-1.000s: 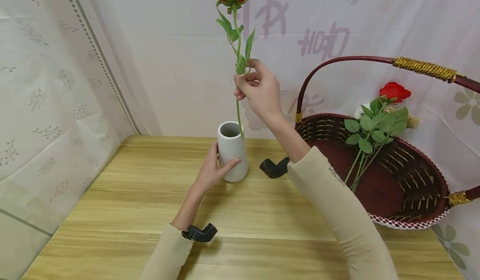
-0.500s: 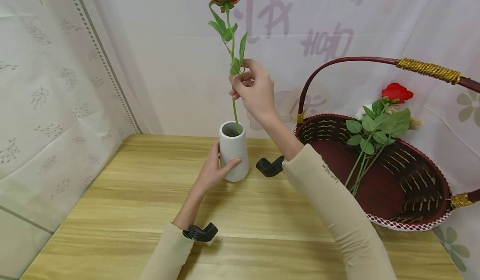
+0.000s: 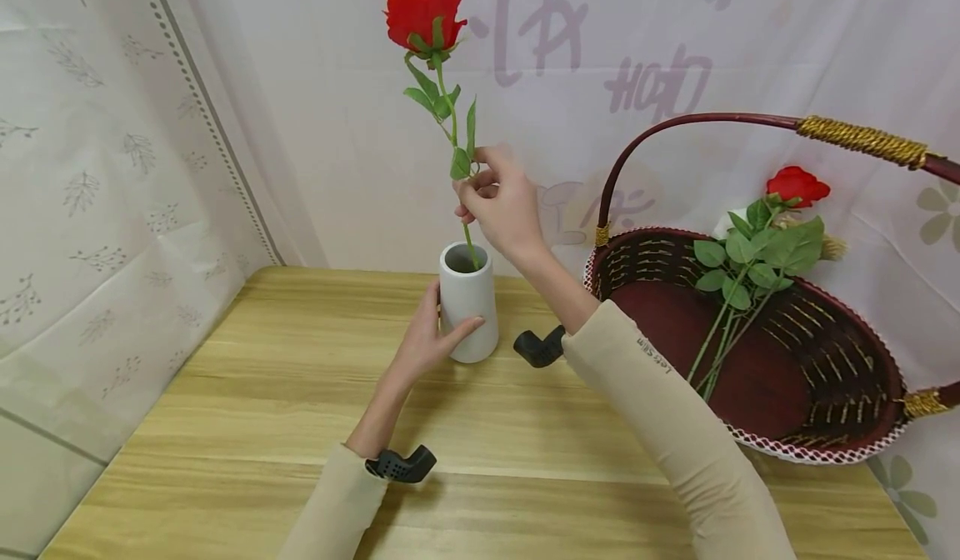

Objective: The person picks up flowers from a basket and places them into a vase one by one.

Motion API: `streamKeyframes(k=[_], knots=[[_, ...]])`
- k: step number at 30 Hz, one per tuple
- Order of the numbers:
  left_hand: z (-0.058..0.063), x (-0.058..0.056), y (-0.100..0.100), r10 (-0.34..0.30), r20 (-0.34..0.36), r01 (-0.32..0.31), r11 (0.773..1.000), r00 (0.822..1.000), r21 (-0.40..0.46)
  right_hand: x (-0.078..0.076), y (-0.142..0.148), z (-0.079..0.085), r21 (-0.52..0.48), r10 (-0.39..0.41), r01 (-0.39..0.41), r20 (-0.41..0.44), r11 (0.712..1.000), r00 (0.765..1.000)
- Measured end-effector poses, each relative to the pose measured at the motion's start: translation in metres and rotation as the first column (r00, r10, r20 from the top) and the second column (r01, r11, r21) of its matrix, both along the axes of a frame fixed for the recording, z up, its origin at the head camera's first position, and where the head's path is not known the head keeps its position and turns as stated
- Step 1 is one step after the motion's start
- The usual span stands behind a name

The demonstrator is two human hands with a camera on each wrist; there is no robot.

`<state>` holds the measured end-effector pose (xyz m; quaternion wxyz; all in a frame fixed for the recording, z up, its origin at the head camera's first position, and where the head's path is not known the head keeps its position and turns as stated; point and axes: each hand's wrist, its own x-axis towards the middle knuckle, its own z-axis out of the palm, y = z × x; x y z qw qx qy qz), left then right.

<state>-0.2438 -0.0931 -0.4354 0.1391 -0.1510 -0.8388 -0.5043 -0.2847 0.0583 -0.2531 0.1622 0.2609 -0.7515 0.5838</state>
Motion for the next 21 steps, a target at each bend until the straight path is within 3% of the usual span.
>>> streamKeyframes(k=[11, 21], knots=[[-0.001, -0.001, -0.001, -0.010, 0.011, 0.010, 1.000, 1.000, -0.001, -0.001, -0.001, -0.014, 0.088, -0.006, 0.004, 0.022, 0.996, 1.000], [0.000, -0.001, -0.001, -0.013, 0.021, 0.013, 1.000, 1.000, -0.004, 0.000, -0.001, -0.024, 0.086, 0.023, -0.027, 0.051, 0.996, 0.998]])
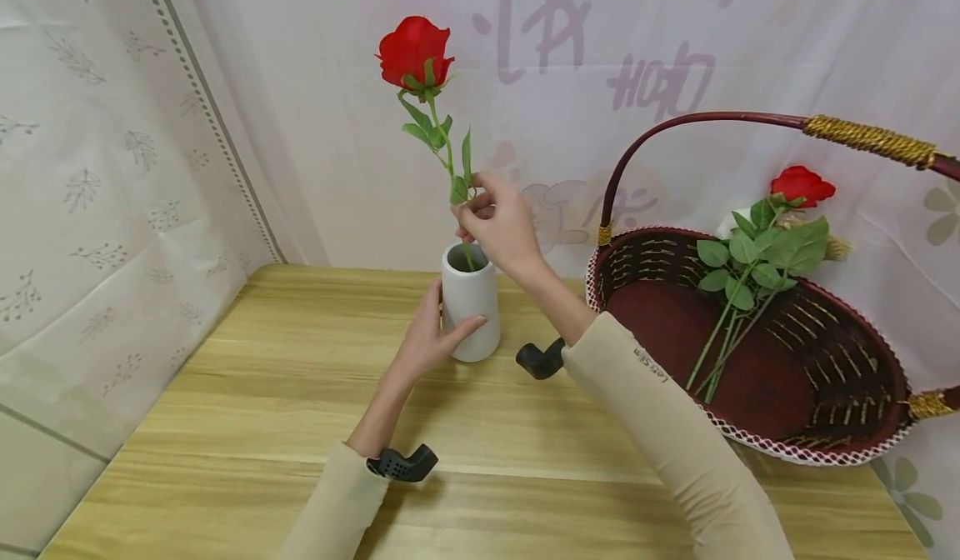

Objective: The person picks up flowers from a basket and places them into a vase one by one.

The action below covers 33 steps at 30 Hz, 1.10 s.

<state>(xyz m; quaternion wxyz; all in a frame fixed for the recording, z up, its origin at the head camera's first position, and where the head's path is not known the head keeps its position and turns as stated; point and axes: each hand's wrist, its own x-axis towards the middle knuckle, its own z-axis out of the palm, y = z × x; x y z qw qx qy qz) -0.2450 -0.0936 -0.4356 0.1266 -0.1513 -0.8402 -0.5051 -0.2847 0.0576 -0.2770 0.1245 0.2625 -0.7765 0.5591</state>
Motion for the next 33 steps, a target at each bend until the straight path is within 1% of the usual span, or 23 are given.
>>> streamKeyframes(k=[8, 19, 28, 33], knots=[[0.000, 0.000, 0.000, -0.003, -0.003, 0.003, 1.000, 1.000, 0.000, -0.001, 0.002, -0.009, 0.004, -0.003, 0.003, 0.008, 1.000, 1.000], [0.001, 0.001, 0.000, 0.009, 0.008, -0.009, 1.000, 1.000, -0.013, -0.003, 0.005, -0.017, -0.011, -0.008, 0.009, 0.057, 1.000, 0.998], [0.001, 0.002, 0.000, 0.010, 0.004, -0.010, 1.000, 1.000, -0.007, -0.002, 0.006, -0.021, -0.017, -0.011, 0.011, 0.039, 1.000, 0.999], [0.001, 0.001, 0.000, 0.008, -0.003, -0.008, 1.000, 1.000, -0.002, -0.001, 0.005, -0.022, -0.045, 0.012, -0.011, 0.025, 0.999, 1.000]])
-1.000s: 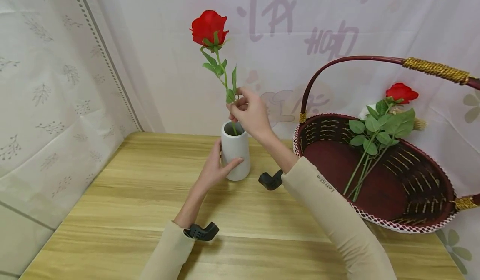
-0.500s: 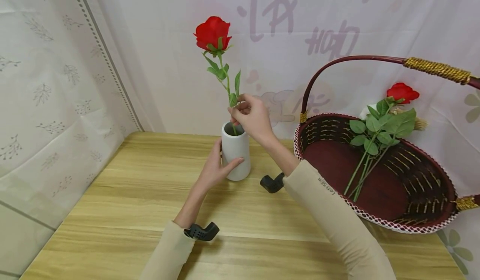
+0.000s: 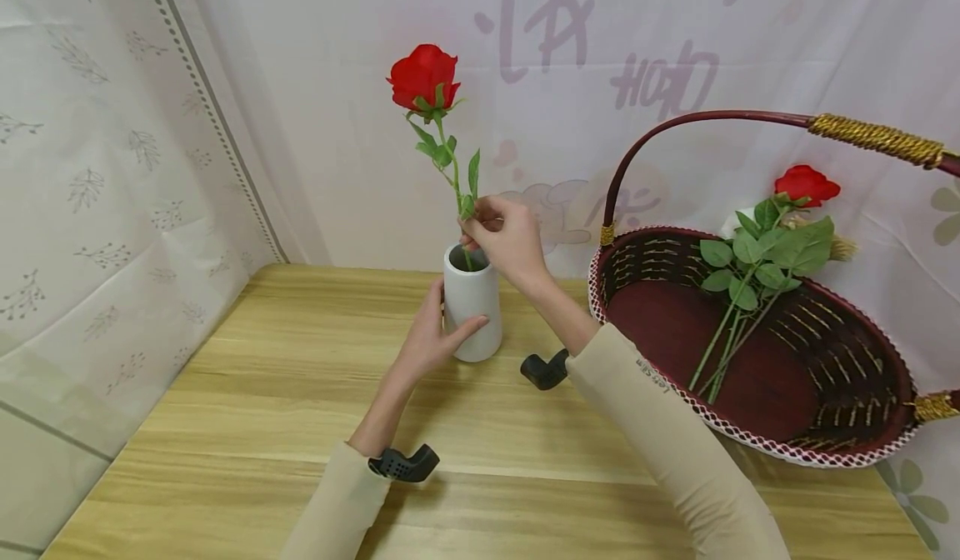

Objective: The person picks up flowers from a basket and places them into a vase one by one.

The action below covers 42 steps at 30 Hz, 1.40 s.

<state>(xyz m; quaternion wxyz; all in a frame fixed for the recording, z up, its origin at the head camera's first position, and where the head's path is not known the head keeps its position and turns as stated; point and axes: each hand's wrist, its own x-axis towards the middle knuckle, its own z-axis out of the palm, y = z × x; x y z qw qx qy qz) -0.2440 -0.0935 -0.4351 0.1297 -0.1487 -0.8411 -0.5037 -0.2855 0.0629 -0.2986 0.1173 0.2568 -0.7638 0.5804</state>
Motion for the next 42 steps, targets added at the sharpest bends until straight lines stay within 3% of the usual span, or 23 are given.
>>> streamKeyframes(k=[5, 17, 25, 42], knots=[[0.000, 0.000, -0.001, 0.001, 0.006, -0.001, 1.000, 1.000, -0.002, 0.000, -0.001, -0.002, -0.009, 0.015, -0.015, -0.012, 1.000, 1.000], [-0.001, 0.000, -0.003, 0.003, 0.012, -0.003, 1.000, 1.000, -0.015, 0.000, -0.002, -0.007, 0.145, -0.042, 0.033, 0.060, 0.989, 0.997], [-0.001, 0.000, -0.003, -0.003, 0.024, 0.003, 1.000, 1.000, -0.008, -0.001, -0.004, -0.008, 0.270, -0.088, 0.093, -0.031, 0.958, 0.996], [-0.001, -0.001, -0.002, -0.011, 0.008, 0.011, 1.000, 1.000, -0.005, -0.007, 0.006, -0.018, 0.252, -0.074, 0.083, -0.045, 0.964, 0.996]])
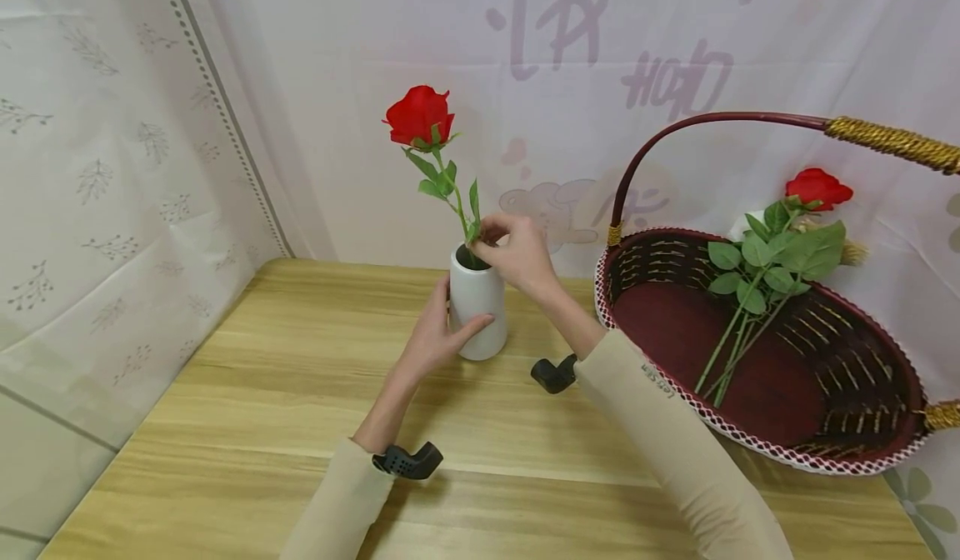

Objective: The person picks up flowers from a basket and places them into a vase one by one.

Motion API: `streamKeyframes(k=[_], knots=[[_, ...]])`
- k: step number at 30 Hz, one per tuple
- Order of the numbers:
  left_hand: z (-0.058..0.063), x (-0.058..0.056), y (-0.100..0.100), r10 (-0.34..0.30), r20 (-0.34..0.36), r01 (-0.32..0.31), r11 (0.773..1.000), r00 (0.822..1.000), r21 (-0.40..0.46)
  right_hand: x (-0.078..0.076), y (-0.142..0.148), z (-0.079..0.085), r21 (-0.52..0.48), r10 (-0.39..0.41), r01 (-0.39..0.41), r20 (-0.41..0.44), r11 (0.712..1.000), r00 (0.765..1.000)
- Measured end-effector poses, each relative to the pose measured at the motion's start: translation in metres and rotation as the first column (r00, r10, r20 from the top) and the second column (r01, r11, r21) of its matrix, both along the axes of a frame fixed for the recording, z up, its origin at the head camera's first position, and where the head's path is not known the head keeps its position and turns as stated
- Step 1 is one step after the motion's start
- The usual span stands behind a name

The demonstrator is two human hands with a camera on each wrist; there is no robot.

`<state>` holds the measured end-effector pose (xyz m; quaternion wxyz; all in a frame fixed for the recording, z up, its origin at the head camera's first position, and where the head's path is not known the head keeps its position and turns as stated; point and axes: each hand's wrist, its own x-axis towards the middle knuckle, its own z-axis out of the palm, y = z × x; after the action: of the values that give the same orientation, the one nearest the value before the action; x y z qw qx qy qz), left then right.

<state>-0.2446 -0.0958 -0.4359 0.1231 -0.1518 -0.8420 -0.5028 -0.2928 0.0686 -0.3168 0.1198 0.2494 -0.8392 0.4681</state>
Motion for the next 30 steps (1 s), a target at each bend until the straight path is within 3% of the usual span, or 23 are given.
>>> streamKeyframes(k=[9, 19, 30], knots=[[0.0015, 0.0003, 0.0004, 0.001, -0.004, -0.001, 1.000, 1.000, -0.008, 0.0013, 0.0007, -0.0031, 0.025, -0.032, 0.032, 0.004, 0.999, 0.999], [0.0021, 0.0002, 0.0002, 0.003, 0.019, -0.002, 1.000, 1.000, -0.007, 0.0022, 0.0003, -0.0074, 0.091, -0.059, 0.052, 0.078, 0.995, 0.995], [0.0010, 0.0003, 0.0002, 0.012, 0.013, -0.012, 1.000, 1.000, -0.014, 0.0014, 0.0064, -0.0073, 0.048, 0.051, -0.058, 0.127, 0.997, 0.991]])
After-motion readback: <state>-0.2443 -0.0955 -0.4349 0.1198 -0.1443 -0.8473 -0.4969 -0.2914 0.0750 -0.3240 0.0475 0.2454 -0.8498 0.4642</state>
